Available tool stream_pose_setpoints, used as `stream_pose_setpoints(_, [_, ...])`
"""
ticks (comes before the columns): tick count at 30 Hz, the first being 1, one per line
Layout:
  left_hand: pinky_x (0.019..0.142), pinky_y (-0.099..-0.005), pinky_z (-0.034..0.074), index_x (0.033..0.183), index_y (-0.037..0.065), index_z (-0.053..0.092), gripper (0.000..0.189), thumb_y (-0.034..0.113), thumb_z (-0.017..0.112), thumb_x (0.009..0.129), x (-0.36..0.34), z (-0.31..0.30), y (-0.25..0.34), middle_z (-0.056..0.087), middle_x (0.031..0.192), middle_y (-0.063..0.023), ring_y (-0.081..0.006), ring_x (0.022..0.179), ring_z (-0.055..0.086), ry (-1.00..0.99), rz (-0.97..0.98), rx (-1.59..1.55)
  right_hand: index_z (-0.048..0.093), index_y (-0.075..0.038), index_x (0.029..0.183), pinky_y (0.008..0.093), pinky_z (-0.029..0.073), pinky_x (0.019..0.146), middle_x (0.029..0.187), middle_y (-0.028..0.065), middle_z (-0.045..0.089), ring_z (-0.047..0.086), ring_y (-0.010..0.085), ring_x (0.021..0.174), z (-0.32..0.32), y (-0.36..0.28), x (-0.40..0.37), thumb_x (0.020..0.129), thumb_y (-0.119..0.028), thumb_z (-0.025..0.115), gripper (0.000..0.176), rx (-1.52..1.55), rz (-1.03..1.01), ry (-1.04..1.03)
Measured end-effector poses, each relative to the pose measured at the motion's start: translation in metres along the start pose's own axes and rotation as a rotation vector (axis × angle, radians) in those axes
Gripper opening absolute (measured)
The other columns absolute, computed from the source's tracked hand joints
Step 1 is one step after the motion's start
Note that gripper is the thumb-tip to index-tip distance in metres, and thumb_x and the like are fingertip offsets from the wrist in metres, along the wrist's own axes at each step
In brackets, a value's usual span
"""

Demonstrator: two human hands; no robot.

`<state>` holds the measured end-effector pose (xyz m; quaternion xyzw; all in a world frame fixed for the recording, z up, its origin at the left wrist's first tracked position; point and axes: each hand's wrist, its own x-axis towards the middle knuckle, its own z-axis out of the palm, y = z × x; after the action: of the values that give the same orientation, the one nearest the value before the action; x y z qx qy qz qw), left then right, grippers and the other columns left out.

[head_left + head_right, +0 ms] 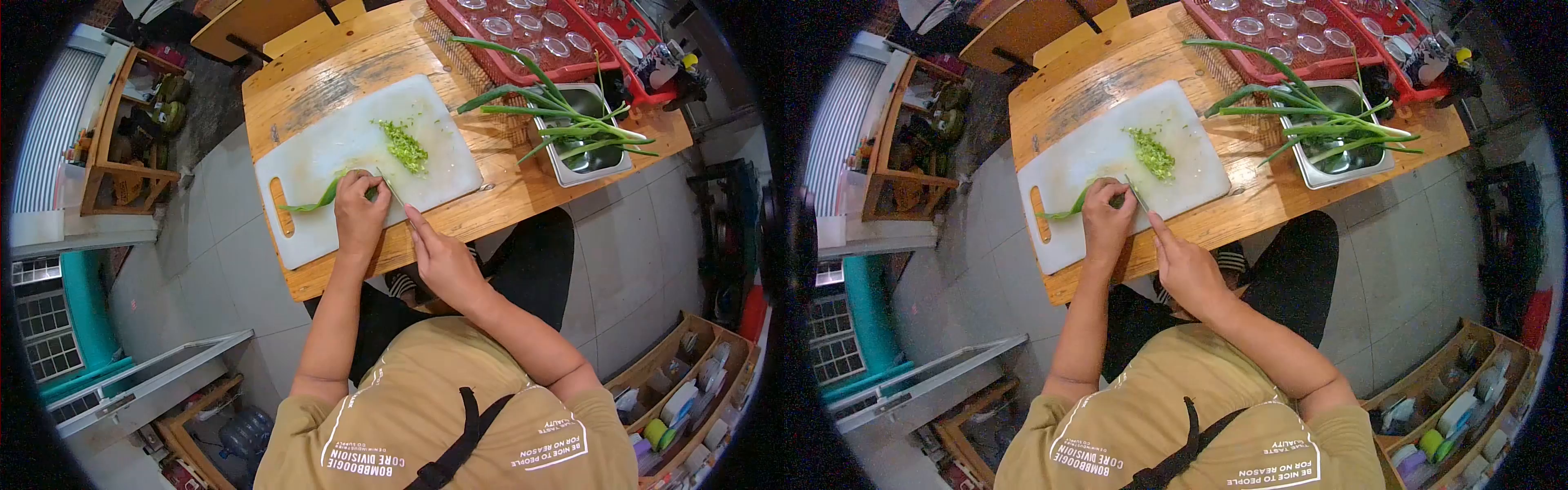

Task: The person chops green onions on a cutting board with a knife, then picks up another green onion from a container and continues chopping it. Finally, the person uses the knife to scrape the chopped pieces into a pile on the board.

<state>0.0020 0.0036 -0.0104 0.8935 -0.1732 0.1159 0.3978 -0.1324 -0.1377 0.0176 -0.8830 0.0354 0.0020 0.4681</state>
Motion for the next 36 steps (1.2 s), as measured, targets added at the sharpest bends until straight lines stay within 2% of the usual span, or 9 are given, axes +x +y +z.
stream_pose_setpoints(2, [0.091, -0.0447, 0.053, 0.092, -0.003, 0.076, 0.011, 0.006, 0.076, 0.085, 0.0, 0.0, 0.0, 0.071, 0.1, -0.0161, -0.0364, 0.098, 0.066, 0.002, -0.016, -0.029, 0.049, -0.014, 0.158, 0.0558, 0.052, 0.067, 0.079, 0.0289, 0.067, 0.067, 0.0471, 0.071, 0.01, 0.005, 0.011, 0.109, -0.015, 0.056, 0.05, -0.004, -0.068, 0.101])
stream_pose_setpoints(5, [0.091, -0.0447, 0.053, 0.092, -0.002, 0.076, 0.01, 0.006, 0.076, 0.085, 0.001, -0.003, 0.002, 0.071, 0.099, -0.016, -0.0364, 0.098, 0.066, -0.01, -0.014, -0.019, 0.047, -0.007, 0.158, 0.0565, 0.054, 0.069, 0.08, 0.0262, 0.069, 0.068, 0.0458, 0.073, 0.009, 0.001, 0.019, 0.108, -0.014, 0.056, 0.052, -0.06, -0.042, 0.044])
stream_pose_setpoints(9, [0.087, -0.0399, 0.056, 0.091, -0.003, 0.075, 0.01, 0.005, 0.078, 0.085, 0.002, -0.007, 0.001, 0.073, 0.096, -0.0155, -0.032, 0.094, 0.07, -0.01, 0.025, 0.018, 0.047, -0.008, 0.159, 0.0558, 0.055, 0.068, 0.08, 0.0247, 0.069, 0.068, 0.0455, 0.072, 0.005, 0.0, -0.001, 0.108, -0.015, 0.056, 0.052, -0.065, -0.035, 0.055])
stream_pose_setpoints(11, [0.09, -0.0447, 0.054, 0.091, -0.002, 0.075, 0.009, 0.006, 0.076, 0.086, 0.002, -0.008, 0.003, 0.072, 0.098, -0.0161, -0.0361, 0.099, 0.067, -0.051, -0.028, -0.016, 0.047, -0.01, 0.16, 0.0554, 0.055, 0.067, 0.08, 0.0247, 0.069, 0.068, 0.0453, 0.072, 0.003, 0.001, -0.009, 0.108, -0.016, 0.056, 0.053, -0.07, -0.025, 0.062])
stream_pose_setpoints(18, [0.09, -0.0445, 0.054, 0.091, -0.002, 0.075, 0.01, 0.006, 0.077, 0.085, -0.001, -0.004, -0.002, 0.072, 0.099, -0.0162, -0.0363, 0.098, 0.067, 0.002, 0.002, -0.054, 0.045, -0.011, 0.161, 0.0565, 0.054, 0.068, 0.082, 0.0262, 0.069, 0.068, 0.0454, 0.074, 0.019, 0.012, 0.018, 0.109, -0.017, 0.055, 0.054, -0.082, -0.089, 0.108])
stream_pose_setpoints(21, [0.09, -0.0405, 0.055, 0.091, -0.004, 0.076, 0.011, 0.006, 0.077, 0.086, -0.002, -0.003, -0.004, 0.074, 0.1, -0.016, -0.0343, 0.097, 0.07, 0.002, 0.045, 0.003, 0.044, -0.011, 0.162, 0.0571, 0.054, 0.069, 0.083, 0.0264, 0.069, 0.068, 0.0461, 0.075, 0.013, 0.01, 0.011, 0.109, -0.016, 0.055, 0.054, -0.088, -0.04, 0.087])
stream_pose_setpoints(31, [0.091, -0.0459, 0.053, 0.087, -0.001, 0.073, 0.006, 0.002, 0.076, 0.083, -0.001, 0.003, -0.009, 0.072, 0.099, -0.0164, -0.0377, 0.098, 0.066, 0.062, 0.076, -0.071, 0.049, -0.011, 0.159, 0.0569, 0.053, 0.071, 0.085, 0.0306, 0.068, 0.068, 0.049, 0.077, 0.014, 0.006, -0.001, 0.108, -0.014, 0.056, 0.051, 0.072, -0.135, 0.114])
stream_pose_setpoints(34, [0.093, -0.0463, 0.053, 0.086, -0.002, 0.072, 0.007, 0.002, 0.075, 0.082, -0.002, -0.001, -0.003, 0.071, 0.098, -0.0169, -0.038, 0.099, 0.065, 0.151, 0.089, -0.064, 0.051, -0.014, 0.158, 0.0562, 0.053, 0.071, 0.084, 0.0315, 0.068, 0.067, 0.0504, 0.076, 0.014, 0.006, 0.009, 0.109, -0.016, 0.055, 0.05, 0.08, -0.111, 0.091])
stream_pose_setpoints(36, [0.094, -0.0468, 0.053, 0.086, -0.002, 0.072, 0.007, 0.003, 0.075, 0.082, -0.001, -0.003, -0.001, 0.07, 0.098, -0.0171, -0.0385, 0.1, 0.065, 0.064, 0.046, -0.066, 0.052, -0.016, 0.158, 0.0565, 0.052, 0.07, 0.083, 0.032, 0.067, 0.067, 0.0511, 0.076, 0.007, 0.0, 0.016, 0.11, -0.017, 0.054, 0.048, 0.056, 0.052, 0.008])
